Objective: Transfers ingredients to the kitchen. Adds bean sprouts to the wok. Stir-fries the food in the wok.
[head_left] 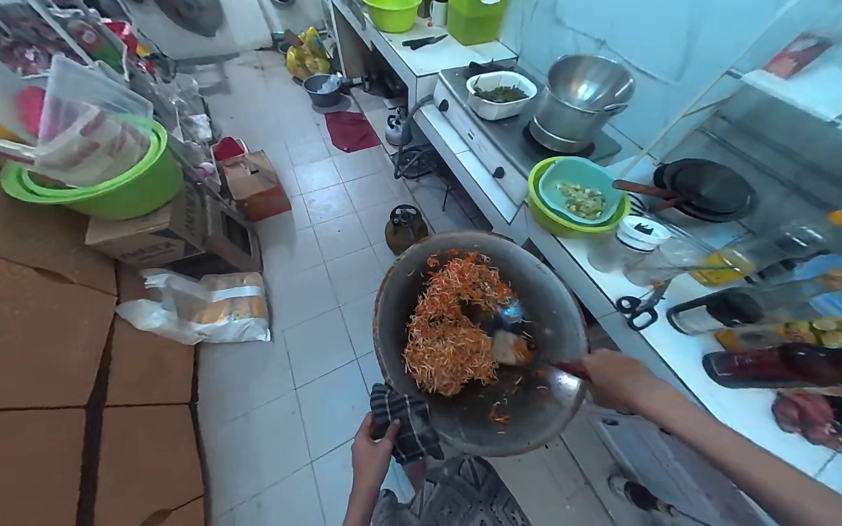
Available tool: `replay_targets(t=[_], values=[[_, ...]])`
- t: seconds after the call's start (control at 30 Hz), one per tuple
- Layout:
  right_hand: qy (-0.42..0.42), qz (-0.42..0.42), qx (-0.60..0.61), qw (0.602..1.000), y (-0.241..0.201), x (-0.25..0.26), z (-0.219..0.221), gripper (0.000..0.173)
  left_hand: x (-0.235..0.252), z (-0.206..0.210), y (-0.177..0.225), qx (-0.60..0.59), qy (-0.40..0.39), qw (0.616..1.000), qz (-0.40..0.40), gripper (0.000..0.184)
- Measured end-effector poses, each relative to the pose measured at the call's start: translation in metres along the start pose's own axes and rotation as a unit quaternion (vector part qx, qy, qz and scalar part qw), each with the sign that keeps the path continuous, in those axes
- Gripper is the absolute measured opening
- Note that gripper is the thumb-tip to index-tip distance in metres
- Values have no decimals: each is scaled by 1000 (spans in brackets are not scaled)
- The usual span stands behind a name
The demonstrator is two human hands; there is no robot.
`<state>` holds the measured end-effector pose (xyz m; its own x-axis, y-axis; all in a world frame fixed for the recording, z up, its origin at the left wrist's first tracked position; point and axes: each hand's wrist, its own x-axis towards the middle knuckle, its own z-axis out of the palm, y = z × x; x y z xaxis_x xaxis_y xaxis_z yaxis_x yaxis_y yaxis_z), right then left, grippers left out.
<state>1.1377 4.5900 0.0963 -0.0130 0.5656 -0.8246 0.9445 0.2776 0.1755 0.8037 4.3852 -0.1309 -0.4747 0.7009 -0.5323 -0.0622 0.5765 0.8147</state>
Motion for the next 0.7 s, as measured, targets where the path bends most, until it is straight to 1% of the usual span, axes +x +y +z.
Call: replay_targets(t=[0.03, 0.07, 0.1, 0.13, 0.17, 0.2, 0.27, 0.33, 0.4, 0.5, 0.53, 0.6, 0.67, 0.7], values=[[-53, 6, 3, 999, -5, 2, -4, 31, 0, 1, 0, 0, -4, 1000, 1, 39], [-97, -5, 20, 995, -14, 9, -5, 31, 1, 1, 0, 1, -7, 1000, 3, 39], [-123, -29, 54, 990, -27, 20, -4, 32, 2, 0, 0, 2, -9, 1000, 6, 39], [-124, -54, 100, 986, -42, 34, 1, 32, 2, -1, -1, 3, -11, 1000, 7, 39], [-106, -68, 149, 981, -59, 50, 7, 31, 2, -1, -2, 3, -14, 1000, 6, 40], [-78, -64, 193, 976, -77, 65, 14, 31, 2, 0, -2, 3, -17, 1000, 6, 40], [18, -41, 251, 967, -108, 90, 30, 34, 5, 0, -2, 3, -22, 1000, 8, 38], [103, -17, 255, 961, -122, 95, 50, 47, 4, -2, -1, 7, -36, 999, 6, 36], [158, -1, 225, 961, -121, 80, 64, 60, 6, -5, 4, 14, -48, 999, 9, 36], [203, 3, 179, 963, -102, 49, 104, 66, 3, -4, 0, 21, -45, 999, 6, 35], [199, -2, 168, 965, -93, 41, 111, 66, 4, -3, 2, 31, -42, 999, 5, 36], [171, 0, 159, 972, -71, 27, 108, 62, 5, -2, 5, 54, -40, 998, 2, 38], [129, 17, 157, 979, -46, 15, 85, 56, 8, -2, 6, 61, -52, 997, -8, 39], [97, 24, 153, 983, -34, 11, 70, 49, 9, -2, 7, 60, -59, 996, -15, 39]])
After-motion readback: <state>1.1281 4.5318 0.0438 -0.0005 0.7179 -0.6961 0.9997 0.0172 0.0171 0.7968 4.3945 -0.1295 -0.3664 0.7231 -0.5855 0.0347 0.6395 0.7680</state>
